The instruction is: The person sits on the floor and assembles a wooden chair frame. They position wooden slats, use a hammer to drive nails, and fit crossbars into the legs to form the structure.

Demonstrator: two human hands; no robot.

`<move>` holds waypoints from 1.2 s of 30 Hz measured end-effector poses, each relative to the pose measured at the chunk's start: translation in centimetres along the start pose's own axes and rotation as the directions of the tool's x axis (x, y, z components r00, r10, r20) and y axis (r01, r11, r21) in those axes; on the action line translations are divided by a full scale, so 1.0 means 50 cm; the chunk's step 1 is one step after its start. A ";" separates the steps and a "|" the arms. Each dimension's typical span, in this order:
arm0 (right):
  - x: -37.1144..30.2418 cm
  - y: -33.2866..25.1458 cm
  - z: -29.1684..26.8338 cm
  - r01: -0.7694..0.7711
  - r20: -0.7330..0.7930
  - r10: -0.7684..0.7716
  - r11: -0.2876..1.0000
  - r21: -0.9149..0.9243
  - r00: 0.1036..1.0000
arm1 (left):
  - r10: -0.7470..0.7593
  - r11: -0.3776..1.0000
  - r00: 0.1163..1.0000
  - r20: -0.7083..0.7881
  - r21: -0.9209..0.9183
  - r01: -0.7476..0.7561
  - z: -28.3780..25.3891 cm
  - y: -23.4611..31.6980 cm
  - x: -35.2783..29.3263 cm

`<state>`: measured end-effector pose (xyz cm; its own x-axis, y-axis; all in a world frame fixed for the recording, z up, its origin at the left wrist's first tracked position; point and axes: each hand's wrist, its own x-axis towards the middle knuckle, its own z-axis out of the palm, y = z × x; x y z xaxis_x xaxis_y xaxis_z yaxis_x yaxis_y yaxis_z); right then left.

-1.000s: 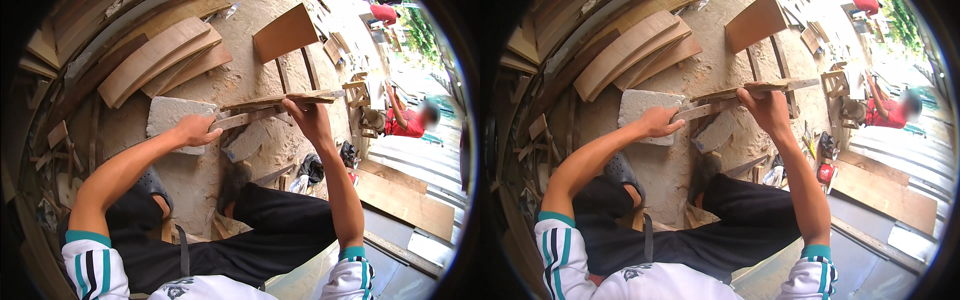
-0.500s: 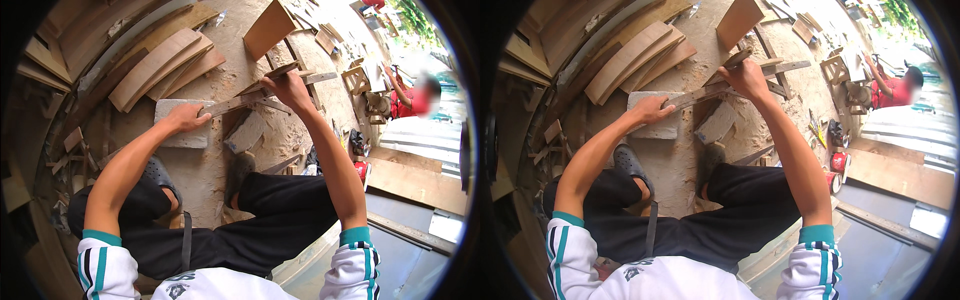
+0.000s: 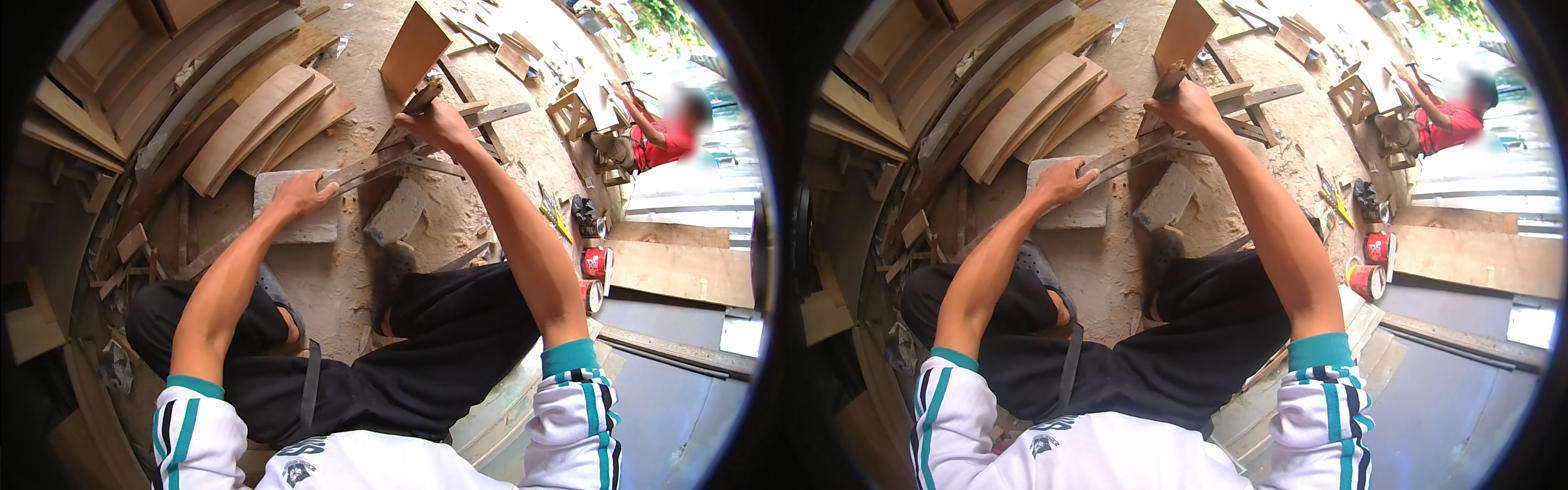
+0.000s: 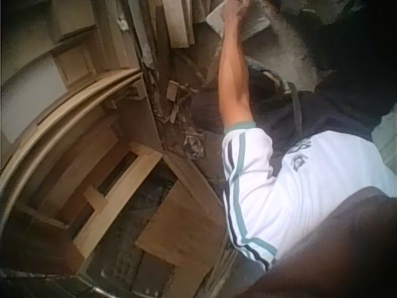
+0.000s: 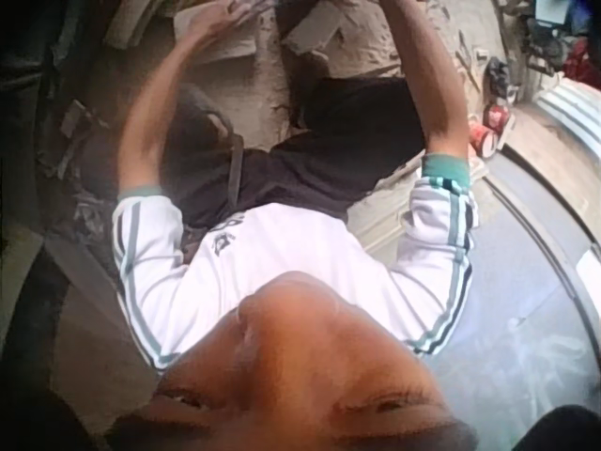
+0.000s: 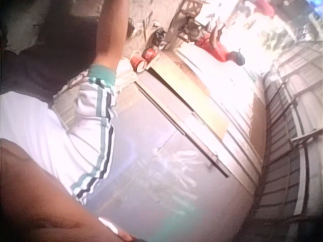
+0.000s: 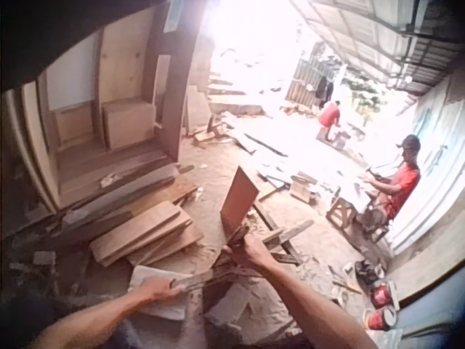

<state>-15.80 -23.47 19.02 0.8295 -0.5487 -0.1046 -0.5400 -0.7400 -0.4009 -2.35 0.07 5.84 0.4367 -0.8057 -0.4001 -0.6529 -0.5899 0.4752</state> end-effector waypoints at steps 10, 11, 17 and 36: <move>-0.005 0.006 0.000 0.024 -0.011 -0.024 0.998 0.055 1.000 | 0.024 0.999 0.998 -0.051 -0.038 -0.026 0.006 -0.002 -0.003; -0.001 0.009 0.001 0.019 -0.002 -0.019 0.999 0.042 1.000 | 0.021 0.999 0.999 -0.043 -0.044 -0.023 0.005 -0.001 -0.005; 0.007 0.028 0.008 0.029 -0.004 -0.029 0.999 0.025 1.000 | 0.040 0.999 0.998 -0.047 -0.005 -0.040 -0.007 0.006 -0.017; 0.009 -0.002 0.026 -0.111 0.036 0.109 0.993 0.046 0.993 | 0.026 1.000 0.994 -0.109 -0.002 -0.026 -0.013 -0.003 -0.022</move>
<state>-15.18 -23.14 17.81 0.7701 -0.6118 -0.1806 -0.6216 -0.6561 -0.4279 -2.33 1.04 6.72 0.4845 -0.8216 -0.3003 -0.6625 -0.5688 0.4875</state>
